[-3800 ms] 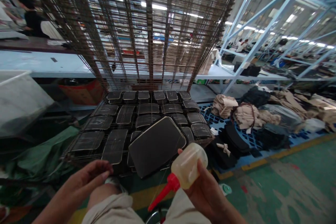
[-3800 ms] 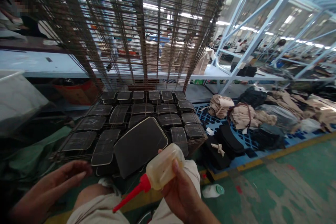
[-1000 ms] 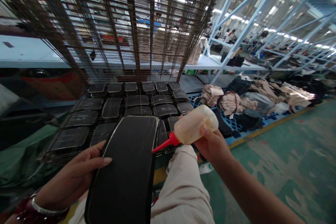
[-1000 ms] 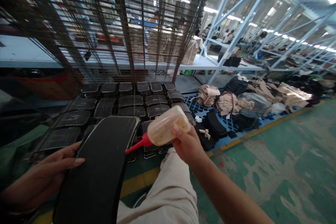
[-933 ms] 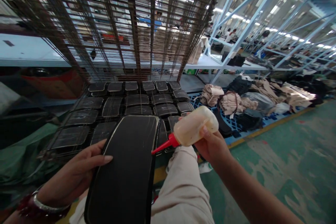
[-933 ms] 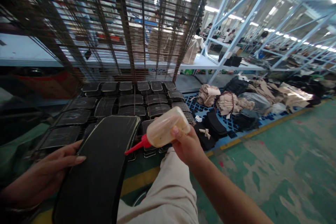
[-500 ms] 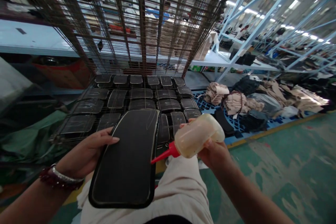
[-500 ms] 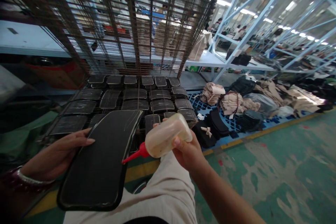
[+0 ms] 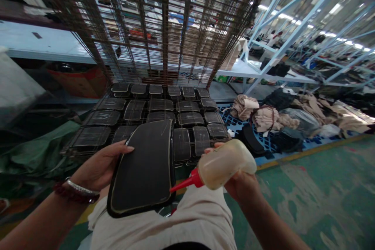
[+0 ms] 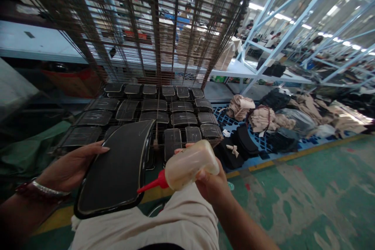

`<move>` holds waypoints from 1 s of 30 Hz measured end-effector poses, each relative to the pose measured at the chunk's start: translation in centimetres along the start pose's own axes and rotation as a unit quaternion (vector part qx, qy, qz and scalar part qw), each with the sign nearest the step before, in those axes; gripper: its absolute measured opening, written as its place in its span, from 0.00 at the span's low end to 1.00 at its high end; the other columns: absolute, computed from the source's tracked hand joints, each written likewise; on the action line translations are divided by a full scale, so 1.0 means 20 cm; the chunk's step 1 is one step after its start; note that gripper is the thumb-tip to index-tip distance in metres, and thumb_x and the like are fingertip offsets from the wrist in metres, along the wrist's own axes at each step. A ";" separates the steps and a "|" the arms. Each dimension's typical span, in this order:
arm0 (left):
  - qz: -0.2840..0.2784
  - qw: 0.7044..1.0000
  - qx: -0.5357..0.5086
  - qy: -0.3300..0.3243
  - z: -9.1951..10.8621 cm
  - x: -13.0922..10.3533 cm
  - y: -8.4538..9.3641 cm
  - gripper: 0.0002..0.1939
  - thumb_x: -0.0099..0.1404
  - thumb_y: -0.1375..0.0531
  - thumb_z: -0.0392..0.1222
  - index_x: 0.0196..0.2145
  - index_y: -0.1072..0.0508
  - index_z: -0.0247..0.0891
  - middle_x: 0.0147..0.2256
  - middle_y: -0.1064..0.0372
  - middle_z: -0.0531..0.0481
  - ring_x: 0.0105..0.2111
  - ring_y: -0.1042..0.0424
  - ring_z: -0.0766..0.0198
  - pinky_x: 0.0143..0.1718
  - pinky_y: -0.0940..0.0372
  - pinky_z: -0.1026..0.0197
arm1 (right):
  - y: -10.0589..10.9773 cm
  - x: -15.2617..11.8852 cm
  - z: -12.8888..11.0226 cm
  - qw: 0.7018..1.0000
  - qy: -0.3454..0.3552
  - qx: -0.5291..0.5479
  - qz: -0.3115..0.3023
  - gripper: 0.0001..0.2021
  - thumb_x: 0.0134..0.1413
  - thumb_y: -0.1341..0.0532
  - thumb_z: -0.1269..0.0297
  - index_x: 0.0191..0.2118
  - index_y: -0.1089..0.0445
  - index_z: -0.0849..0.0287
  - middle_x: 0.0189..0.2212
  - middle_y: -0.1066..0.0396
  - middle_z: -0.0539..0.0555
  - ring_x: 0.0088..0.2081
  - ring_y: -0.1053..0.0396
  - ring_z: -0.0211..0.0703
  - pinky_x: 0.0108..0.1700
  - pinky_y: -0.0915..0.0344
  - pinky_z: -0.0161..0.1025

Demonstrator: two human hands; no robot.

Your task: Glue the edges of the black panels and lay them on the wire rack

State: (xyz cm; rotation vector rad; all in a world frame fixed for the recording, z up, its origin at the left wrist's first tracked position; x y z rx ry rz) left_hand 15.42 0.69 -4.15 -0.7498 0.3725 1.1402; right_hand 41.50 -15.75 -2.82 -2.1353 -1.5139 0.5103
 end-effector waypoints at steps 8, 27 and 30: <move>0.040 0.996 -0.071 -0.031 -0.09 0.04 0.02 0.20 0.57 0.38 0.23 0.47 0.26 0.31 0.34 0.18 0.43 0.33 0.18 0.53 0.34 0.21 0.56 | -0.02 -0.02 0.24 0.989 -0.079 0.094 0.079 0.16 0.51 0.28 0.55 0.45 0.24 0.53 0.46 0.21 0.57 0.50 0.24 0.53 0.53 0.27 0.47; -0.085 0.996 -0.020 0.005 -0.22 -0.05 -0.19 0.17 0.60 0.38 0.27 0.48 0.24 0.35 0.40 0.18 0.41 0.36 0.19 0.55 0.35 0.25 0.57 | -0.08 0.30 0.10 0.995 0.069 -0.065 -0.009 0.19 0.48 0.26 0.55 0.46 0.24 0.55 0.43 0.21 0.56 0.48 0.25 0.55 0.58 0.33 0.54; -0.062 0.998 -0.018 -0.006 -0.21 -0.03 -0.17 0.16 0.60 0.39 0.26 0.46 0.24 0.34 0.38 0.18 0.41 0.35 0.19 0.54 0.35 0.24 0.57 | -0.08 0.23 0.11 0.994 0.015 -0.067 -0.080 0.24 0.46 0.25 0.54 0.49 0.24 0.57 0.44 0.21 0.59 0.48 0.25 0.59 0.55 0.31 0.56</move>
Point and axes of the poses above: each hand's wrist, its own x-axis towards the middle knuckle, its own y-axis out of the back of the hand, z = x × y, the point moved 4 cm from there along x, towards the middle knuckle
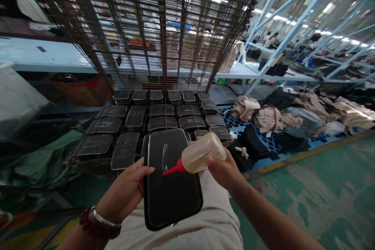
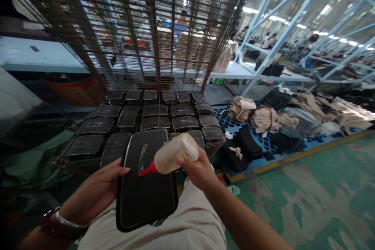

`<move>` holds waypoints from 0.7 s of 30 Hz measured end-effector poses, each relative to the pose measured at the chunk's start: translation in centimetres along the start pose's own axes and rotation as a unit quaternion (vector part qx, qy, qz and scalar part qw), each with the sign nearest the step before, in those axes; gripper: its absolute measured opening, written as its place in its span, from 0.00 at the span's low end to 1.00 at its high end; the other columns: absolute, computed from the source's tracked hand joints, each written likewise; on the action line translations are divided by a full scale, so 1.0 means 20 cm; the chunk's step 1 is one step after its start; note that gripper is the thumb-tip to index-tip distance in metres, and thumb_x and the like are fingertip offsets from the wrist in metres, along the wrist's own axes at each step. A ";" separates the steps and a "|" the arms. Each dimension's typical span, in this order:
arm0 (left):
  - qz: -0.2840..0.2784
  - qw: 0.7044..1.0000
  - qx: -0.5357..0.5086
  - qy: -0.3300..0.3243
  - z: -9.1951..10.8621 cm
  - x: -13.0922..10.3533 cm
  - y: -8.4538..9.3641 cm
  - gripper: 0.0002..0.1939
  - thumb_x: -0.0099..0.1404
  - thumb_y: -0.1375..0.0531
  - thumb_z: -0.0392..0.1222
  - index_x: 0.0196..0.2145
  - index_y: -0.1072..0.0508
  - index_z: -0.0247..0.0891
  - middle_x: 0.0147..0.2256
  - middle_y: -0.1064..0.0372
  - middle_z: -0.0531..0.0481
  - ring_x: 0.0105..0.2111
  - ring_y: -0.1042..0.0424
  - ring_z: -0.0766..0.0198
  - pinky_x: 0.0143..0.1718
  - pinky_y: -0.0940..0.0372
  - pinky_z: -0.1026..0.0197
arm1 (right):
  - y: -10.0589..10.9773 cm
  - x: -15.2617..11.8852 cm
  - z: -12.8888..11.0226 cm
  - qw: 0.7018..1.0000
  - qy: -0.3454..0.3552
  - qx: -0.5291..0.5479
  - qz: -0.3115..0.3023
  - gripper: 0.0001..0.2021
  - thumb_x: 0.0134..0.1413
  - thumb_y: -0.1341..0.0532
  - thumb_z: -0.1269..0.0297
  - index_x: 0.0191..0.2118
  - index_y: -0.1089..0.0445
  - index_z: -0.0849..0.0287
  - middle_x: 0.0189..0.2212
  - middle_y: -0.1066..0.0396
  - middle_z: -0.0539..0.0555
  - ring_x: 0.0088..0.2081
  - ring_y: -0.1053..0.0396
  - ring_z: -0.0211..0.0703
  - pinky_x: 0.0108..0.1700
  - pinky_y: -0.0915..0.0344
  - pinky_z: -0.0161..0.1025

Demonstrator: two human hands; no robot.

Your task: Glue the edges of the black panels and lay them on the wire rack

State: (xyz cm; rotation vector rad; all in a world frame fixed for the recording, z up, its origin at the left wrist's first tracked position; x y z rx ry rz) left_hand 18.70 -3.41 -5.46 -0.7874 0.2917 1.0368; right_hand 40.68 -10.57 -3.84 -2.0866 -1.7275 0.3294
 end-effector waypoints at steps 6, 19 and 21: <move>-0.013 1.000 -0.003 0.003 0.00 0.00 0.03 0.15 0.59 0.37 0.27 0.44 0.23 0.35 0.39 0.18 0.42 0.35 0.19 0.54 0.37 0.24 0.56 | 0.12 0.03 -0.09 0.998 0.025 -0.006 0.058 0.25 0.42 0.24 0.55 0.47 0.23 0.58 0.40 0.20 0.59 0.45 0.23 0.60 0.53 0.30 0.56; 0.023 0.999 -0.029 0.007 0.02 0.05 0.08 0.16 0.52 0.32 0.29 0.41 0.21 0.34 0.37 0.18 0.42 0.33 0.20 0.52 0.33 0.24 0.55 | 0.06 -0.02 0.03 0.992 -0.079 0.080 0.050 0.23 0.42 0.23 0.58 0.43 0.23 0.63 0.37 0.20 0.59 0.39 0.22 0.51 0.46 0.25 0.45; 0.037 0.999 -0.019 0.000 0.02 0.08 0.12 0.15 0.53 0.33 0.29 0.41 0.21 0.34 0.38 0.19 0.42 0.34 0.20 0.52 0.35 0.24 0.55 | 0.13 0.00 0.04 0.967 -0.118 0.180 0.133 0.20 0.46 0.25 0.59 0.42 0.24 0.63 0.37 0.20 0.59 0.38 0.22 0.48 0.43 0.24 0.42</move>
Point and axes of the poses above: each hand's wrist, its own x-axis towards the middle knuckle, its own y-axis out of the back of the hand, z = x × y, the point moved 4 cm from there along x, towards the middle knuckle
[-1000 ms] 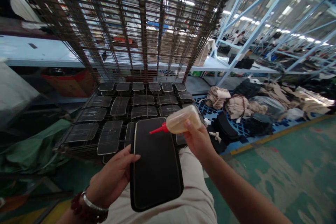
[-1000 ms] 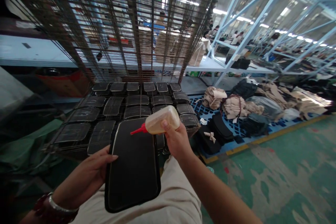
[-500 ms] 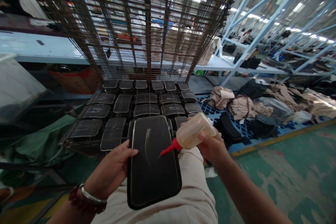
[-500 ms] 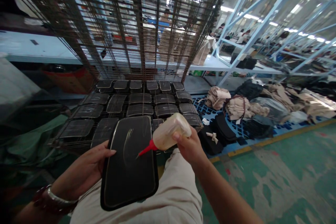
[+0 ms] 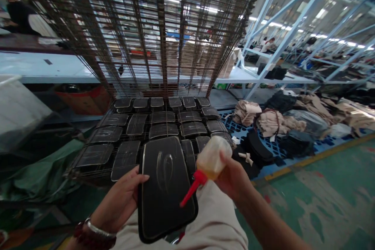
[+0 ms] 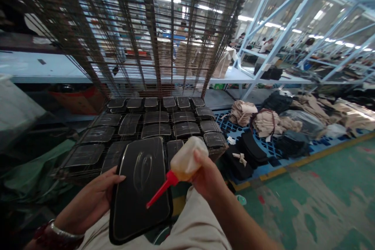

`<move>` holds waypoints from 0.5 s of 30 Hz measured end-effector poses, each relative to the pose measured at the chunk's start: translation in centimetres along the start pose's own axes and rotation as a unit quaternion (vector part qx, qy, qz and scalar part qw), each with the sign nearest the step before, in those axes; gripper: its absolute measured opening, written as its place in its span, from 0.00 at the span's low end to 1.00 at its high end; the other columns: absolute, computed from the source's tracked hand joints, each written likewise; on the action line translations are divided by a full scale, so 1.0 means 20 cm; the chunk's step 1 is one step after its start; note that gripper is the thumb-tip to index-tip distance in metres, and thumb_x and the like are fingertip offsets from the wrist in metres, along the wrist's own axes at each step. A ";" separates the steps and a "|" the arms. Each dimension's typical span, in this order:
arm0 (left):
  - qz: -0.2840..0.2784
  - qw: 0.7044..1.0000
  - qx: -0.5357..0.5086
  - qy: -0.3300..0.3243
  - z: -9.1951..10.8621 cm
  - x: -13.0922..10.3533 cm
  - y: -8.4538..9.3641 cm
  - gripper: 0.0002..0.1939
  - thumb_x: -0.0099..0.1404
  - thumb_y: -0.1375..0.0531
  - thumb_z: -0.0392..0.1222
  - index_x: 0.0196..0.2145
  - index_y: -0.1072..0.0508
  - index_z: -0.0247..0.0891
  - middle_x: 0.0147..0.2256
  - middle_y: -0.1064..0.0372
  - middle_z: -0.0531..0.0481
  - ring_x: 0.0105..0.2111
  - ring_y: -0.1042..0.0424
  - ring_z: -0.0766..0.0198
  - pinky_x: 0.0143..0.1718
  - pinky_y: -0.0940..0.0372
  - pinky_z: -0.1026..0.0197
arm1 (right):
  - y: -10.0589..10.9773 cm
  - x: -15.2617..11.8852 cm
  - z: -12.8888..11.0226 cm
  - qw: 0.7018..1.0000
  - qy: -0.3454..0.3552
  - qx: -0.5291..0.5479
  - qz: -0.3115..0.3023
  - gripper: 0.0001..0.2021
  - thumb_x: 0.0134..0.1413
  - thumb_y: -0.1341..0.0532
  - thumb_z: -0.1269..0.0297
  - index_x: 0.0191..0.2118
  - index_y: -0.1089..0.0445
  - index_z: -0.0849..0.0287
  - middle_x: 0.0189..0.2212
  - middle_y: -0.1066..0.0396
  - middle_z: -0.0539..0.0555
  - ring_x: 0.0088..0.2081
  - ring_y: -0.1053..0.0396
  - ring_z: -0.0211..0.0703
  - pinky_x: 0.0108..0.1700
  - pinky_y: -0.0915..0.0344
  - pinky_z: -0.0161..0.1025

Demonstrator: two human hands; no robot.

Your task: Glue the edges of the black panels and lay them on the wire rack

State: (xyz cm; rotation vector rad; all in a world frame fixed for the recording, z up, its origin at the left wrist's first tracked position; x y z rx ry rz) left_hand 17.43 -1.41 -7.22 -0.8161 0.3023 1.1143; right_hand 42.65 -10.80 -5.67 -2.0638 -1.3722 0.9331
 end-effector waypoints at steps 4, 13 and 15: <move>0.062 0.998 0.007 -0.019 -0.02 0.12 0.11 0.12 0.55 0.35 0.26 0.37 0.23 0.35 0.31 0.20 0.47 0.29 0.21 0.57 0.31 0.25 0.58 | 0.16 0.07 -0.17 0.959 0.072 0.243 0.127 0.14 0.58 0.33 0.60 0.48 0.27 0.61 0.41 0.21 0.58 0.40 0.23 0.47 0.33 0.24 0.35; 0.181 0.983 -0.016 0.019 -0.06 0.65 0.34 0.17 0.59 0.40 0.27 0.42 0.25 0.45 0.28 0.24 0.54 0.34 0.21 0.53 0.35 0.23 0.51 | 0.68 -0.05 -0.45 0.856 0.234 0.381 0.259 0.14 0.67 0.43 0.60 0.53 0.31 0.59 0.46 0.28 0.60 0.44 0.27 0.50 0.21 0.30 0.30; 0.171 0.984 -0.021 0.044 -0.09 0.76 0.22 0.16 0.61 0.42 0.28 0.44 0.25 0.43 0.30 0.23 0.53 0.32 0.21 0.55 0.34 0.24 0.51 | 0.78 -0.08 -0.45 0.841 0.240 0.389 0.290 0.14 0.68 0.45 0.60 0.52 0.30 0.59 0.47 0.28 0.59 0.44 0.27 0.50 0.21 0.31 0.30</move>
Point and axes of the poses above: each hand's wrist, its own x-axis towards the middle knuckle, its own y-axis out of the back of the hand, z = x × y, the point moved 4 cm from there along x, towards the middle knuckle
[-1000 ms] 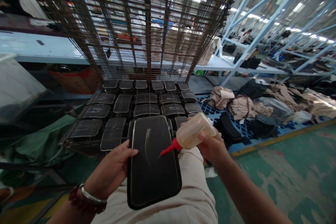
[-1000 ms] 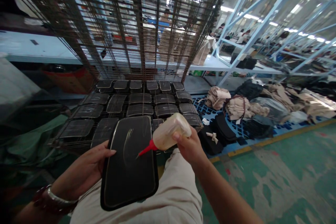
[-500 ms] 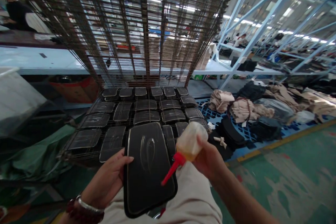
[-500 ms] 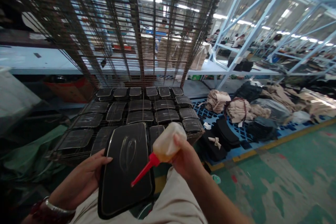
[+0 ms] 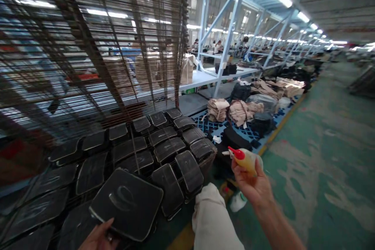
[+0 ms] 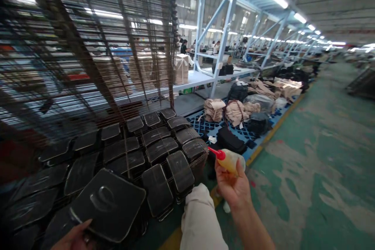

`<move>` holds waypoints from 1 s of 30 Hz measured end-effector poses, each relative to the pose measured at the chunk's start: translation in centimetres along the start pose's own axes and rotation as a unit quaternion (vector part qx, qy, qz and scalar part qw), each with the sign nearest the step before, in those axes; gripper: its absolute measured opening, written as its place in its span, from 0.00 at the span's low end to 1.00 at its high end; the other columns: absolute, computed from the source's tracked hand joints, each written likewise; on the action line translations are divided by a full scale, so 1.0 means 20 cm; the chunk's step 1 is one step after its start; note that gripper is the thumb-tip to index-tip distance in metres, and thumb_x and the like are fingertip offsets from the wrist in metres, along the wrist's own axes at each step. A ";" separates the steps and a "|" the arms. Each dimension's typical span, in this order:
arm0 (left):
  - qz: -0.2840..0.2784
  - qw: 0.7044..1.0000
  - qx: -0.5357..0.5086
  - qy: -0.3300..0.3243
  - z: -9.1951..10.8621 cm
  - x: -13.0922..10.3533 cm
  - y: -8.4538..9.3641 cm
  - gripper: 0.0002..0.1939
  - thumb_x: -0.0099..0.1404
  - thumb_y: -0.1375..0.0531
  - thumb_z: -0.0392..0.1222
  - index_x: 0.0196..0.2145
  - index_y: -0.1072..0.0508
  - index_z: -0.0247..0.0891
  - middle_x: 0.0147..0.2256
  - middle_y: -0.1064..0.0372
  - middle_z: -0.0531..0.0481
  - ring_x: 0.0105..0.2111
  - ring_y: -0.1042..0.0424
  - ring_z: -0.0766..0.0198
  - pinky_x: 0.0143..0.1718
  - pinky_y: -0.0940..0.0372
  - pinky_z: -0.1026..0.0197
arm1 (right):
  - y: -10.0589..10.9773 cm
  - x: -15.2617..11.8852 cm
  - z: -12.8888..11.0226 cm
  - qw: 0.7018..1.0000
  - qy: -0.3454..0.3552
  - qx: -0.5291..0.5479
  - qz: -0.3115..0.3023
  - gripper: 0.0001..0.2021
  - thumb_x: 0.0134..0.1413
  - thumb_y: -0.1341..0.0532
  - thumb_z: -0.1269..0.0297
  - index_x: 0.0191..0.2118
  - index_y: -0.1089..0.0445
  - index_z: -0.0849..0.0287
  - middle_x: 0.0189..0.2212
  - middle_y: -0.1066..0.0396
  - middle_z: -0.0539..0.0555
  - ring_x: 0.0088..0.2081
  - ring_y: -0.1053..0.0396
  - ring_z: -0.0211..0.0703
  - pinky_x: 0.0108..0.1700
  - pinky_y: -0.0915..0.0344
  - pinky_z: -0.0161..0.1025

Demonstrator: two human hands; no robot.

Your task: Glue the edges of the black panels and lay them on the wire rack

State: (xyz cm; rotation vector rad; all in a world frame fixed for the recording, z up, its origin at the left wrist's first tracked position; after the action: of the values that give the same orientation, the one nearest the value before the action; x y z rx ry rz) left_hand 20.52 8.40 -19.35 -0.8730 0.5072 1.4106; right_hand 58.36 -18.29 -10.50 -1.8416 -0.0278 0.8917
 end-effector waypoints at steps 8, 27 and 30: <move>-0.093 0.984 0.148 -0.028 -0.17 0.26 -0.92 0.20 0.58 0.43 0.21 0.45 0.27 0.38 0.29 0.22 0.49 0.28 0.21 0.59 0.35 0.25 0.54 | 0.30 0.22 -0.29 0.988 0.053 0.014 0.147 0.11 0.67 0.44 0.60 0.48 0.28 0.57 0.44 0.27 0.58 0.42 0.27 0.50 0.19 0.33 0.30; -0.282 0.665 0.679 -0.128 -0.26 1.25 -2.77 0.16 0.69 0.39 0.44 0.51 0.27 0.36 0.47 0.26 0.44 0.40 0.24 0.58 0.39 0.26 0.52 | 0.63 0.79 -0.50 0.927 0.038 0.034 0.371 0.10 0.65 0.44 0.62 0.48 0.28 0.54 0.44 0.28 0.60 0.37 0.27 0.50 0.19 0.32 0.32; -0.286 0.608 0.715 -0.192 -0.27 1.34 -2.89 0.16 0.68 0.39 0.45 0.51 0.27 0.36 0.48 0.26 0.44 0.42 0.25 0.56 0.41 0.26 0.50 | 0.62 0.84 -0.47 0.921 0.031 0.043 0.386 0.11 0.65 0.44 0.62 0.49 0.28 0.55 0.45 0.28 0.61 0.36 0.27 0.50 0.19 0.31 0.32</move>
State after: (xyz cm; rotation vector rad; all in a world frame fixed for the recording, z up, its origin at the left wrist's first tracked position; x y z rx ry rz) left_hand 81.25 24.77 -30.45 0.5909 0.7171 0.2216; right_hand 71.43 -24.50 -28.18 -1.8012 0.8158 1.3342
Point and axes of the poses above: each hand's wrist, its own x-axis towards the middle knuckle, its own y-axis out of the back of the hand, z = x × y, the point moved 4 cm from there along x, towards the middle knuckle
